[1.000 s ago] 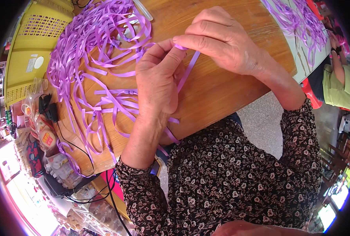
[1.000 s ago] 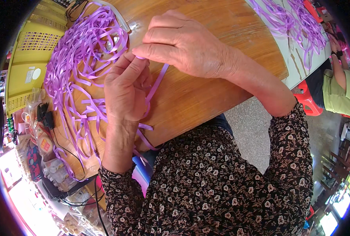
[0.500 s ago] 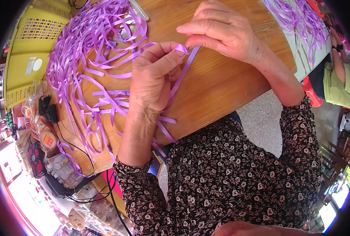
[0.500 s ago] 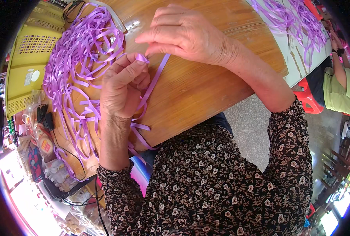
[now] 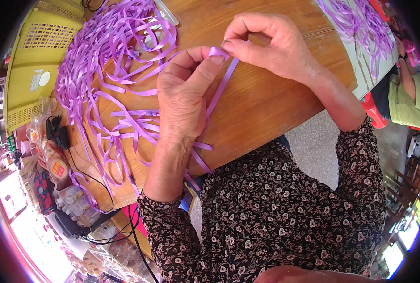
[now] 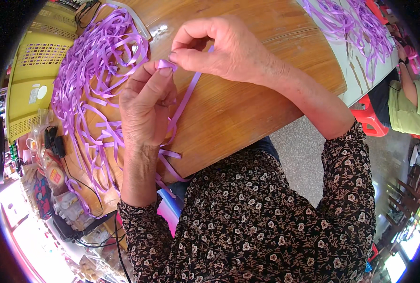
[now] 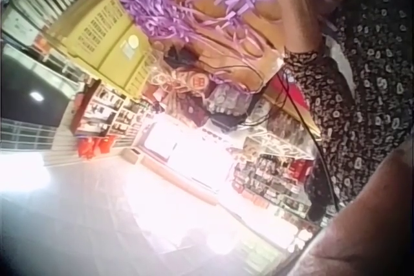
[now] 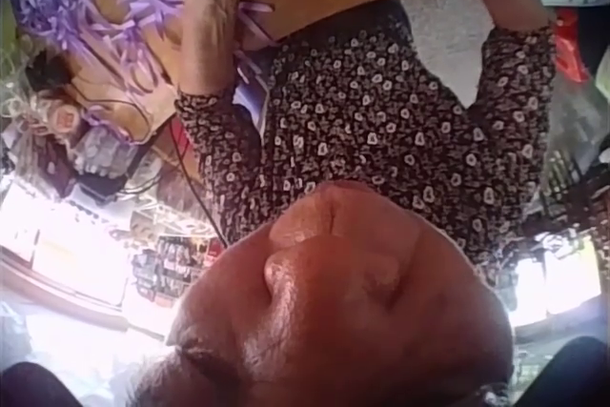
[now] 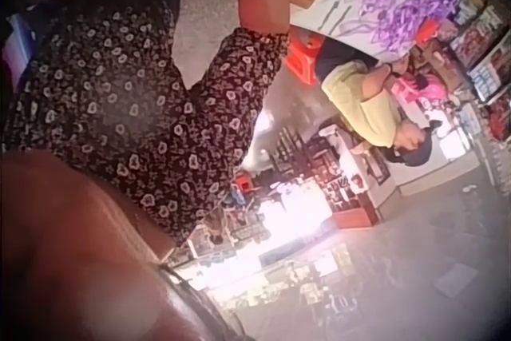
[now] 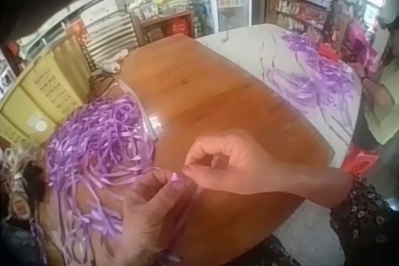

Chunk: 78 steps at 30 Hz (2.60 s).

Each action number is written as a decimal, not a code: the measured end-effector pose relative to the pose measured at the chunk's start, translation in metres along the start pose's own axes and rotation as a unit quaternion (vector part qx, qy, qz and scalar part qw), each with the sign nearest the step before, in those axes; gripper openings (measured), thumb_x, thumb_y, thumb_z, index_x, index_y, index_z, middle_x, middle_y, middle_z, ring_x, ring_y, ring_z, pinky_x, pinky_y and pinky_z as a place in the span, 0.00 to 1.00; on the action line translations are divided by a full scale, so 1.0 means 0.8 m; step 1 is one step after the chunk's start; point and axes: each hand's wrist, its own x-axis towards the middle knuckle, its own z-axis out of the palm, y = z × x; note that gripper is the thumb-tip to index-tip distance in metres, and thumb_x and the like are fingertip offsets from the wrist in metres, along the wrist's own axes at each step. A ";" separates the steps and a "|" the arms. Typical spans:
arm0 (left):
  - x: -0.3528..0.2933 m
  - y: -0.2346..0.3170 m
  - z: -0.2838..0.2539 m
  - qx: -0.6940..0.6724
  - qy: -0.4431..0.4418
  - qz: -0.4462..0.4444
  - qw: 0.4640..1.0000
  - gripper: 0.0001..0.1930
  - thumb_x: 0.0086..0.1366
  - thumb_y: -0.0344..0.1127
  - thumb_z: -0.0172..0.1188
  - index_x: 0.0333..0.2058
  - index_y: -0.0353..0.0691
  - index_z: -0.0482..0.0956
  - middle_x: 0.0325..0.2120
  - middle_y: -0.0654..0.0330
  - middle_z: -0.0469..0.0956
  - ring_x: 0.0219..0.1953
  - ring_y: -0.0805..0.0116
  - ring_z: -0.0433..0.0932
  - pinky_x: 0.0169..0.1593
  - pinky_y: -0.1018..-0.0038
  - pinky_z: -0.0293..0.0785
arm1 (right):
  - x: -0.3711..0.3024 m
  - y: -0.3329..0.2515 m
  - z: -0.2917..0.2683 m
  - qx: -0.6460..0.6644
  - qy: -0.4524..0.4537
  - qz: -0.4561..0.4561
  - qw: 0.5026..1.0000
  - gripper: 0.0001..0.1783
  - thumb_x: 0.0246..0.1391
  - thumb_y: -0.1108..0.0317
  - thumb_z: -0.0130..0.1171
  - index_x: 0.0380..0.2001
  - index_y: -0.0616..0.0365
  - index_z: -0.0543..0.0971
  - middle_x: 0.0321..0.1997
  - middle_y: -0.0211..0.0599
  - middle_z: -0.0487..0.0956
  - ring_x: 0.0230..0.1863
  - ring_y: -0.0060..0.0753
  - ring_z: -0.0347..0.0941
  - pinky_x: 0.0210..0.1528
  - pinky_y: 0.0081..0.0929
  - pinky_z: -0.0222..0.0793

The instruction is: Tying small knots at one end of several thin purple ribbons.

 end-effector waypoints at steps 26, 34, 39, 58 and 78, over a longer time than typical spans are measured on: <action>0.002 -0.011 -0.004 -0.093 -0.084 -0.023 0.992 0.05 0.61 0.30 0.56 0.36 0.38 0.75 0.22 0.69 0.68 0.22 0.80 0.59 0.27 0.83 0.55 | -0.003 0.002 0.005 0.009 0.018 -0.096 0.995 0.05 0.52 0.74 0.58 0.33 0.61 0.77 0.32 0.29 0.77 0.34 0.19 0.71 0.36 0.18 0.67; 0.001 -0.008 -0.004 -0.092 -0.076 -0.020 0.993 0.05 0.61 0.31 0.56 0.36 0.39 0.75 0.23 0.68 0.70 0.22 0.80 0.61 0.28 0.82 0.57 | -0.001 0.002 0.003 -0.072 0.037 -0.216 0.973 0.09 0.45 0.78 0.62 0.33 0.60 0.78 0.32 0.33 0.77 0.33 0.28 0.73 0.34 0.22 0.68; -0.002 -0.006 -0.002 -0.074 -0.034 -0.032 0.996 0.05 0.61 0.30 0.56 0.36 0.39 0.75 0.23 0.68 0.70 0.22 0.81 0.62 0.28 0.82 0.57 | -0.001 0.002 -0.001 -0.074 0.014 -0.209 0.975 0.10 0.44 0.77 0.63 0.33 0.60 0.78 0.31 0.34 0.77 0.33 0.29 0.74 0.35 0.23 0.69; 0.001 -0.008 0.001 -0.083 -0.008 -0.044 0.996 0.05 0.59 0.26 0.58 0.35 0.34 0.76 0.25 0.66 0.75 0.21 0.81 0.62 0.25 0.84 0.56 | -0.004 0.010 0.007 -0.110 0.094 -0.255 0.956 0.06 0.42 0.74 0.61 0.25 0.56 0.73 0.31 0.29 0.74 0.36 0.33 0.72 0.37 0.26 0.68; -0.010 -0.001 0.022 0.051 0.028 0.014 0.998 0.08 0.60 0.28 0.57 0.39 0.36 0.75 0.22 0.69 0.71 0.19 0.83 0.60 0.23 0.84 0.53 | 0.023 0.046 -0.018 -0.097 0.068 -0.453 0.884 0.04 0.47 0.77 0.59 0.28 0.60 0.75 0.31 0.33 0.74 0.31 0.25 0.72 0.32 0.17 0.67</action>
